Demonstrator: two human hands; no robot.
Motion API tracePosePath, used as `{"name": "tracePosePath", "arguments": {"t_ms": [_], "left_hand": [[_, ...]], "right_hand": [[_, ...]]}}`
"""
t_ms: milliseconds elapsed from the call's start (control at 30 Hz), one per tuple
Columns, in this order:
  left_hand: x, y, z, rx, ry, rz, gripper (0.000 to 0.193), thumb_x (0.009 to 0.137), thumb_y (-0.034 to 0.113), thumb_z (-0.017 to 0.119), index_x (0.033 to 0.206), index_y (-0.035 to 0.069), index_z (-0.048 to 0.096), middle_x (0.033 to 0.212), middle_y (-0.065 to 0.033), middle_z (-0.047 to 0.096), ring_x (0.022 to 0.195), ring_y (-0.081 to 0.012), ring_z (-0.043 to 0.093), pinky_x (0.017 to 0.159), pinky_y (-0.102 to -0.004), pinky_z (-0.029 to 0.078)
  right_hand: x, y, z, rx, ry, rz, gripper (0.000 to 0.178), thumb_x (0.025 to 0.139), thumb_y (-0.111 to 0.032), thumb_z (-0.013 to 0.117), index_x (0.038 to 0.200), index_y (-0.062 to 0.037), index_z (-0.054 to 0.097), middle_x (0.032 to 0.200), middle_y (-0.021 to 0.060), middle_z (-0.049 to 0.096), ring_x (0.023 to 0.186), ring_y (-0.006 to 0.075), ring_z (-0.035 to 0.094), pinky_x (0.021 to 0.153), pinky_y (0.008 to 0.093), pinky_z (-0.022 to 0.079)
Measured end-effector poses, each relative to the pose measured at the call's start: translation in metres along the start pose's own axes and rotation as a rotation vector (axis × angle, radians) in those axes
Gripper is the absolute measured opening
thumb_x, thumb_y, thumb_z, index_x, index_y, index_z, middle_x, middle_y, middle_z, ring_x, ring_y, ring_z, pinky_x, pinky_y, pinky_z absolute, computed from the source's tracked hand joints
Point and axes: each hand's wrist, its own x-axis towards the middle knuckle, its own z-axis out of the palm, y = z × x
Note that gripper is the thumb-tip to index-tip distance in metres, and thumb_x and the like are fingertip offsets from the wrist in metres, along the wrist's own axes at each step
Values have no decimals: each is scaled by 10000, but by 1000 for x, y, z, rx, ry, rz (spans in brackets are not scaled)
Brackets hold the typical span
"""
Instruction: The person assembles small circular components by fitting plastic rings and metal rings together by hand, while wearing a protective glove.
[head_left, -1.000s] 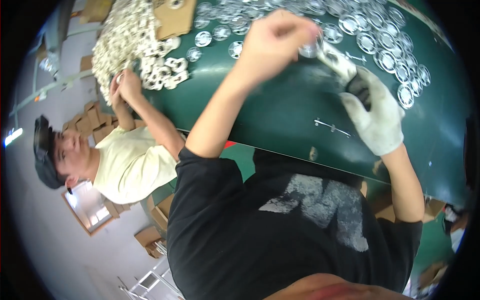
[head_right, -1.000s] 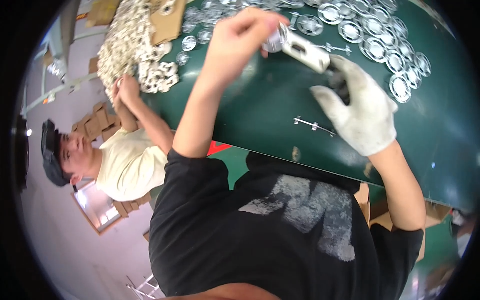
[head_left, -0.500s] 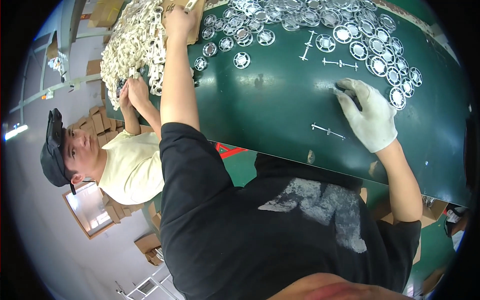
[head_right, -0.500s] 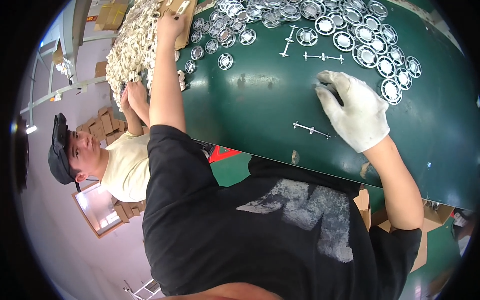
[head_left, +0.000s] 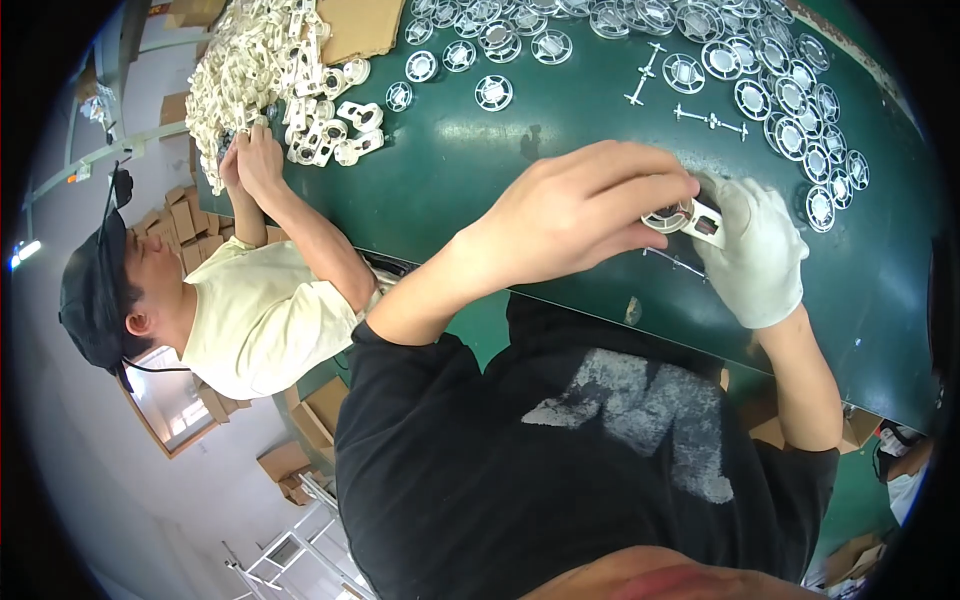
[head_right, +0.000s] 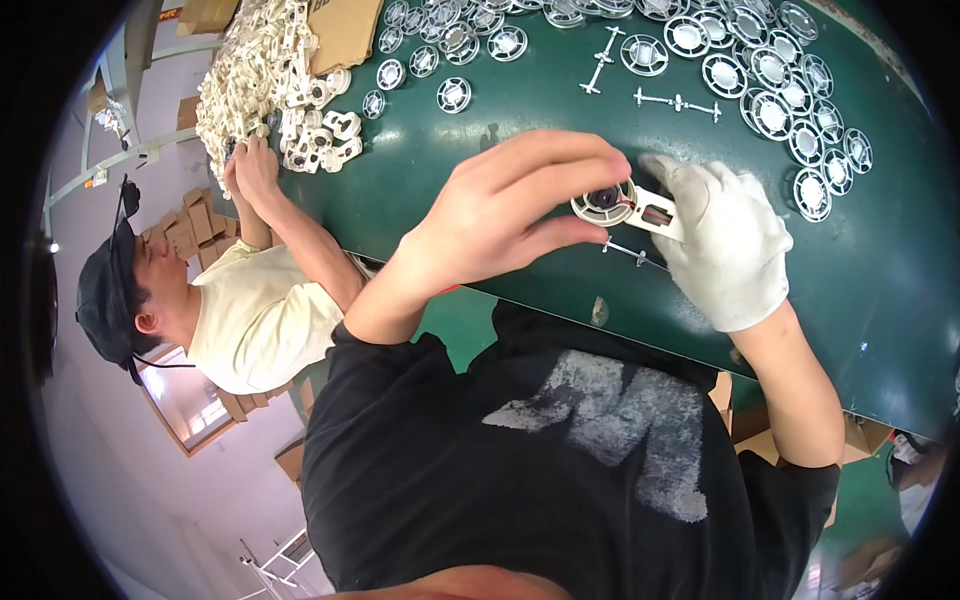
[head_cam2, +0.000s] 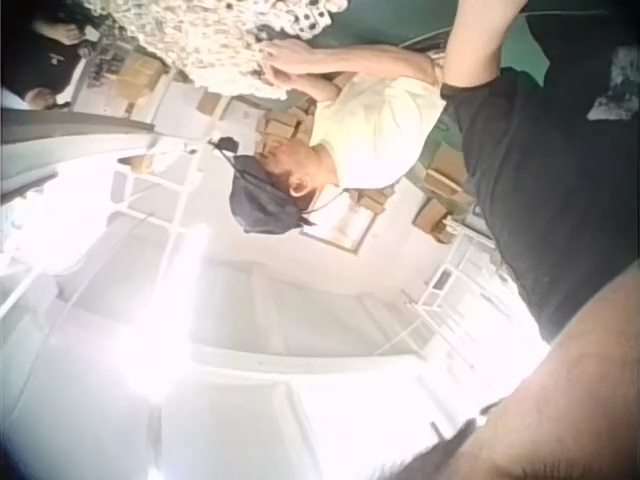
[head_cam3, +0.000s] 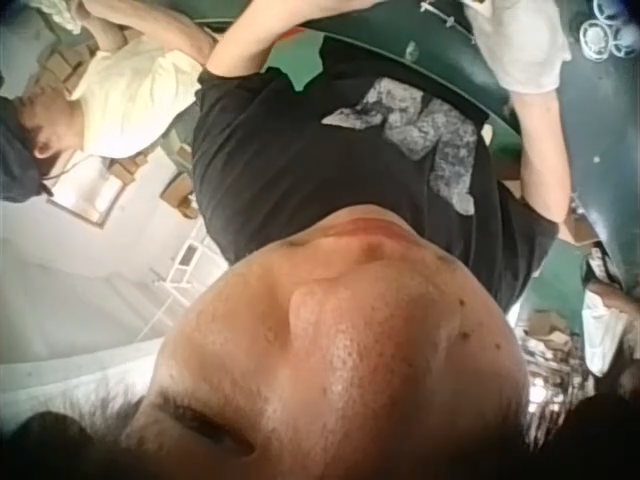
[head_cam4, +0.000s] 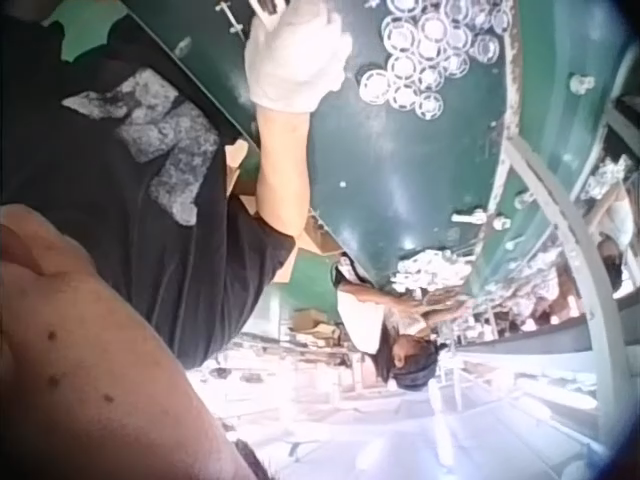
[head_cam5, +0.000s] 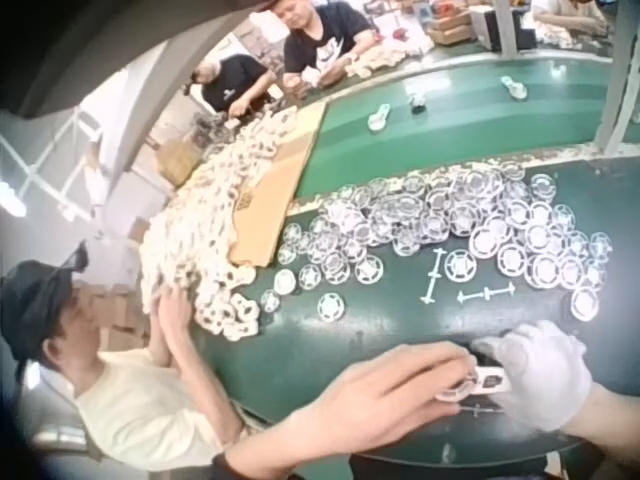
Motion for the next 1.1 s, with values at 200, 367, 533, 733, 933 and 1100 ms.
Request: {"name": "tracePosePath", "arguments": {"t_ms": [200,367,533,733,933,1100], "left_hand": [[-33,-71,-27,763,227,-452,597,768,335,866,1246,58,640,1226,-142,604,1085,-368,605,892,-438,533],[-49,-76,-22,538,119,-569,327,907,182,745,1180,23,660,1172,-162,643,998,-349,646,840,-422,538],[-36,-53,3,220,143,-499,168,945,122,696,1092,42,710,1057,-90,693,738,-284,688,662,-364,543],[-30,-57,8,315,164,-520,314,900,190,756,1197,99,713,1068,-55,653,656,-209,642,624,-318,530],[-33,-56,5,400,39,-422,521,734,211,903,1197,82,701,1059,-36,629,674,-109,556,574,-256,476],[-10,-27,17,211,155,-230,556,663,197,941,1160,89,719,1013,-31,637,750,-131,600,577,-249,483]], "right_hand": [[0,7,2,-110,76,140,248,812,-169,761,1047,-128,692,801,75,690,764,276,675,747,373,533],[5,3,0,-120,20,183,205,855,-286,747,1014,-158,728,780,85,692,751,285,678,741,391,537],[6,1,-4,-99,-92,234,289,845,-339,765,1064,-153,736,810,104,696,788,309,685,738,409,551],[2,8,-3,-59,-43,222,324,873,-368,736,1110,-148,732,833,119,703,800,319,697,708,413,563],[1,11,-8,-36,-56,229,328,882,-366,728,1122,-142,723,848,119,706,808,317,699,704,422,561],[-2,17,-3,-62,-47,176,357,888,-361,724,1165,-137,694,865,116,705,824,309,695,699,431,553]]}}
